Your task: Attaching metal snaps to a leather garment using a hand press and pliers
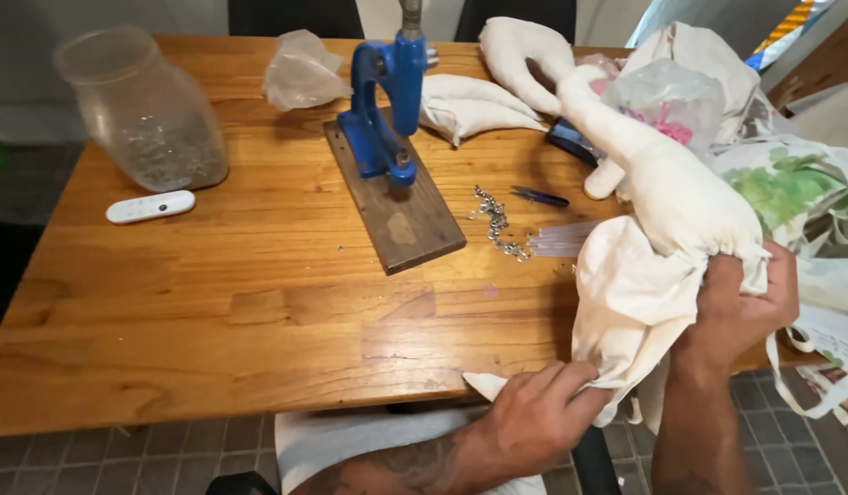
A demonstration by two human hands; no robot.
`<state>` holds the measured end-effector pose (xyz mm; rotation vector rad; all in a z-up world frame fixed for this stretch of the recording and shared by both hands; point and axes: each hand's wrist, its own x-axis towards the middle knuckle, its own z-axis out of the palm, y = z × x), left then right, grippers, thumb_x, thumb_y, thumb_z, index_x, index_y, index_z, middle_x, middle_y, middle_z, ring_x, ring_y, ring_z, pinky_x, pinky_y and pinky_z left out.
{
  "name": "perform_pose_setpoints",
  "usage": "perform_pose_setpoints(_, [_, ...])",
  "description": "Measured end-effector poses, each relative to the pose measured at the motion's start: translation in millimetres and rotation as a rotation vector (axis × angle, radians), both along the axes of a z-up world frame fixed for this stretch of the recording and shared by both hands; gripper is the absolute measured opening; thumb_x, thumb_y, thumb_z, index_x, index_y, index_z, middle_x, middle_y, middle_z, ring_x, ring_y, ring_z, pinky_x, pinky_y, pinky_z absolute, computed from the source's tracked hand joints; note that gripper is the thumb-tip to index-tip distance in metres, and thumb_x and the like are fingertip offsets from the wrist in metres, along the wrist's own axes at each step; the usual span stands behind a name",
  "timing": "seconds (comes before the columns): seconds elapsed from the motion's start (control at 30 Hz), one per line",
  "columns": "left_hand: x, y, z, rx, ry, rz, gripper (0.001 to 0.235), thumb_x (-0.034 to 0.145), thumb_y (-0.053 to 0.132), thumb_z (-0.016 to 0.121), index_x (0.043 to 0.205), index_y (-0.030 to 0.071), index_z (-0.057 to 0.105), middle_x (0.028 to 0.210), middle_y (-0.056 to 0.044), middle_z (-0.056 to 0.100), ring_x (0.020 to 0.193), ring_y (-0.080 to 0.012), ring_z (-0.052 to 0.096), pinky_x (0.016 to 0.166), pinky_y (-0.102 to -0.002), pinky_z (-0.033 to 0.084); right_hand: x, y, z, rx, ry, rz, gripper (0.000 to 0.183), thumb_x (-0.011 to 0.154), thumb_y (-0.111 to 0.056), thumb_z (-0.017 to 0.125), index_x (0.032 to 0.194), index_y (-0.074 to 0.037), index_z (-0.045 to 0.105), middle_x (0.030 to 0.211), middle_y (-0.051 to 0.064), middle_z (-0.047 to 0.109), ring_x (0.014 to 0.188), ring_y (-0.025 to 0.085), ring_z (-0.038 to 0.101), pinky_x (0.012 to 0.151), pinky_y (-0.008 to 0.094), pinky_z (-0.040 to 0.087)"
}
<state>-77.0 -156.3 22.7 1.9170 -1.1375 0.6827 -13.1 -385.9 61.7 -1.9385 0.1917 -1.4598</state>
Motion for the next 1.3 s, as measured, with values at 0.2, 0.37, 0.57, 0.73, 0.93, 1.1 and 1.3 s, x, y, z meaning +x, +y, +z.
perform_pose_setpoints(0.2, [12, 23, -19, -0.065, 0.242, -0.021, 0.022, 0.090, 0.011, 0.071, 0.111, 0.013, 0.067, 0.113, -0.009, 0.065, 0.091, -0.0283, 0.066, 0.064, -0.042, 0.053, -18, 34, -20, 0.020, 0.191, 0.017, 0.019, 0.100, 0.007, 0.067, 0.119, 0.005, 0.063, 0.100, 0.015, 0.068, 0.082, 0.025, 0.065, 0.057, 0.032, 0.053])
perform_pose_setpoints(0.37, [48, 88, -11, -0.213, 0.401, -0.015, 0.013, 0.090, 0.007, 0.078, 0.100, 0.012, 0.071, 0.100, -0.005, 0.070, 0.093, -0.0231, 0.068, 0.082, -0.033, 0.055, 10, 89, 38, -0.142, 0.405, 0.177, 0.035, 0.097, -0.010, 0.063, 0.128, 0.007, 0.065, 0.114, 0.019, 0.068, 0.096, 0.030, 0.064, 0.074, 0.041, 0.051])
perform_pose_setpoints(0.57, [103, 148, -2, -0.289, 0.664, 0.195, 0.012, 0.084, 0.014, 0.084, 0.089, 0.007, 0.075, 0.091, -0.011, 0.075, 0.088, -0.0305, 0.073, 0.082, -0.042, 0.056, 100, 88, 1, -0.683, 0.358, 0.084, 0.045, 0.094, -0.046, 0.075, 0.115, -0.006, 0.069, 0.091, 0.015, 0.067, 0.084, 0.037, 0.069, 0.072, 0.047, 0.054])
perform_pose_setpoints(0.73, [138, 174, -3, -0.394, 0.921, 0.323, 0.014, 0.083, 0.015, 0.086, 0.092, 0.007, 0.078, 0.084, -0.008, 0.070, 0.080, -0.0193, 0.065, 0.075, -0.035, 0.052, 85, 118, 4, -0.938, 0.069, -0.061, 0.048, 0.109, -0.040, 0.045, 0.122, -0.001, 0.068, 0.104, 0.021, 0.059, 0.089, 0.040, 0.060, 0.073, 0.049, 0.045])
perform_pose_setpoints(0.93, [160, 167, 20, -0.980, 1.361, -0.068, 0.020, 0.095, 0.016, 0.075, 0.098, -0.001, 0.065, 0.076, -0.016, 0.071, 0.065, -0.0225, 0.076, 0.063, -0.034, 0.064, 51, 107, -66, -1.178, -0.032, 0.368, 0.017, 0.088, -0.024, 0.056, 0.075, -0.012, 0.056, 0.077, 0.007, 0.049, 0.066, 0.028, 0.053, 0.058, 0.038, 0.042])
perform_pose_setpoints(1.1, [166, 150, 31, -1.049, 1.400, -0.210, 0.019, 0.092, 0.010, 0.077, 0.098, -0.004, 0.066, 0.080, -0.021, 0.073, 0.069, -0.0283, 0.077, 0.066, -0.040, 0.065, -14, 138, -84, -1.052, 0.460, 0.234, 0.040, 0.077, -0.024, 0.067, 0.110, -0.002, 0.069, 0.091, 0.012, 0.065, 0.060, 0.028, 0.068, 0.050, 0.037, 0.054])
perform_pose_setpoints(1.3, [163, 160, 14, -0.696, 1.226, -0.028, 0.024, 0.083, 0.017, 0.087, 0.093, 0.001, 0.072, 0.072, -0.006, 0.067, 0.065, -0.0112, 0.070, 0.060, -0.024, 0.060, 3, 128, -67, -0.825, 0.643, 0.108, 0.054, 0.095, -0.055, 0.059, 0.119, -0.008, 0.073, 0.091, 0.013, 0.061, 0.079, 0.036, 0.064, 0.067, 0.047, 0.051])
